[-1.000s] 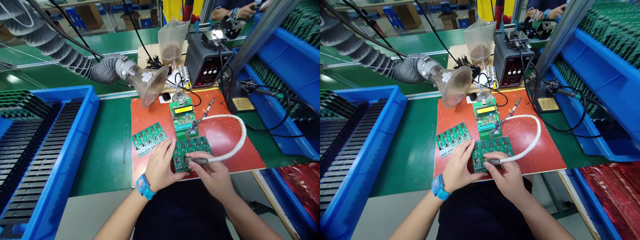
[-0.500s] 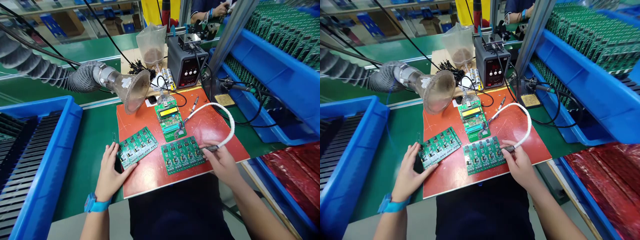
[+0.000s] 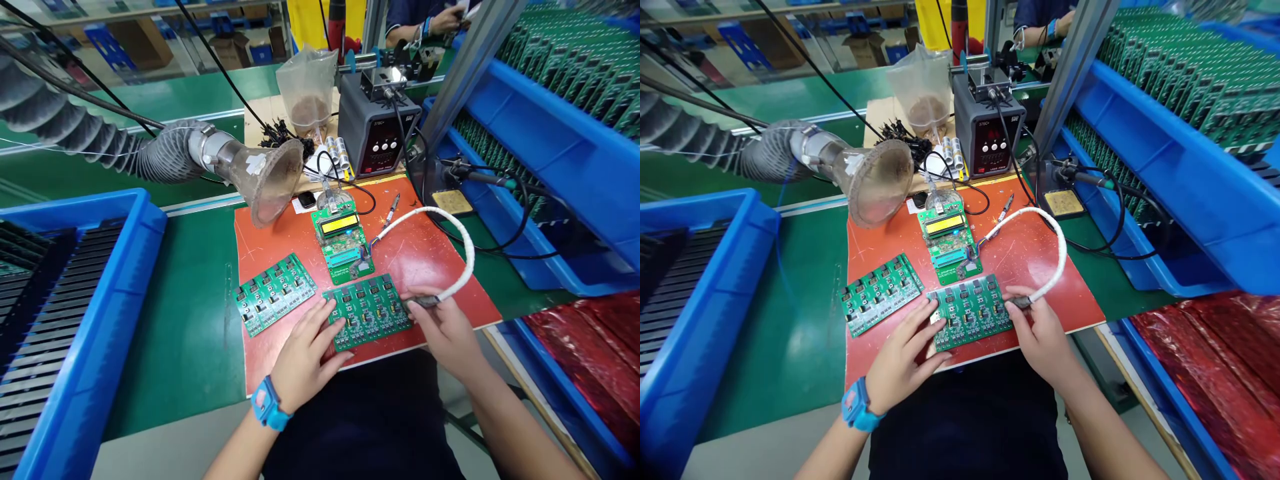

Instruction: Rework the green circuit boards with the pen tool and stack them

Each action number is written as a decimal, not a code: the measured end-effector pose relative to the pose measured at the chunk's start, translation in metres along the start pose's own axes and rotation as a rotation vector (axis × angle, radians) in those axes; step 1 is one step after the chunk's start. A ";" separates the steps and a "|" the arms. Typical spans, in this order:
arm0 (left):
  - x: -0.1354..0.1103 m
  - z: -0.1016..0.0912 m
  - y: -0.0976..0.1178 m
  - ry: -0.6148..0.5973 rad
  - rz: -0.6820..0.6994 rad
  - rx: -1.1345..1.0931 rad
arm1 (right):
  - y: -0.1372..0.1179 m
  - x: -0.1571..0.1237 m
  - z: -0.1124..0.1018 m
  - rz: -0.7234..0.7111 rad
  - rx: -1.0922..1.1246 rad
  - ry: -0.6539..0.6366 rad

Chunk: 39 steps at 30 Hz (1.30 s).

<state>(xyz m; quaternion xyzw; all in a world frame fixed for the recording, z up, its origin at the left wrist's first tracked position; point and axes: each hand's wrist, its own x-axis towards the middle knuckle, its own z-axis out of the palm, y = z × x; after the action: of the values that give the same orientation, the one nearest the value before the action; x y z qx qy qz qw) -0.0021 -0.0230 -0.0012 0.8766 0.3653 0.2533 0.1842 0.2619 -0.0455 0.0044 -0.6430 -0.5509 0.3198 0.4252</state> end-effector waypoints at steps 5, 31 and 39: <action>0.000 0.003 -0.003 -0.013 -0.045 -0.016 | 0.004 -0.001 0.000 -0.016 -0.049 -0.014; -0.003 0.008 -0.006 0.088 -0.092 -0.171 | 0.003 0.001 -0.002 -0.048 -0.111 -0.044; -0.002 0.008 -0.005 0.122 -0.067 -0.208 | 0.002 0.002 -0.003 -0.066 -0.121 -0.033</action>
<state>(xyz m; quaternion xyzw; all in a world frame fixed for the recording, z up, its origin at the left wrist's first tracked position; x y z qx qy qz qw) -0.0013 -0.0229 -0.0112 0.8230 0.3768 0.3362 0.2600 0.2659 -0.0445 0.0037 -0.6437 -0.5972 0.2821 0.3866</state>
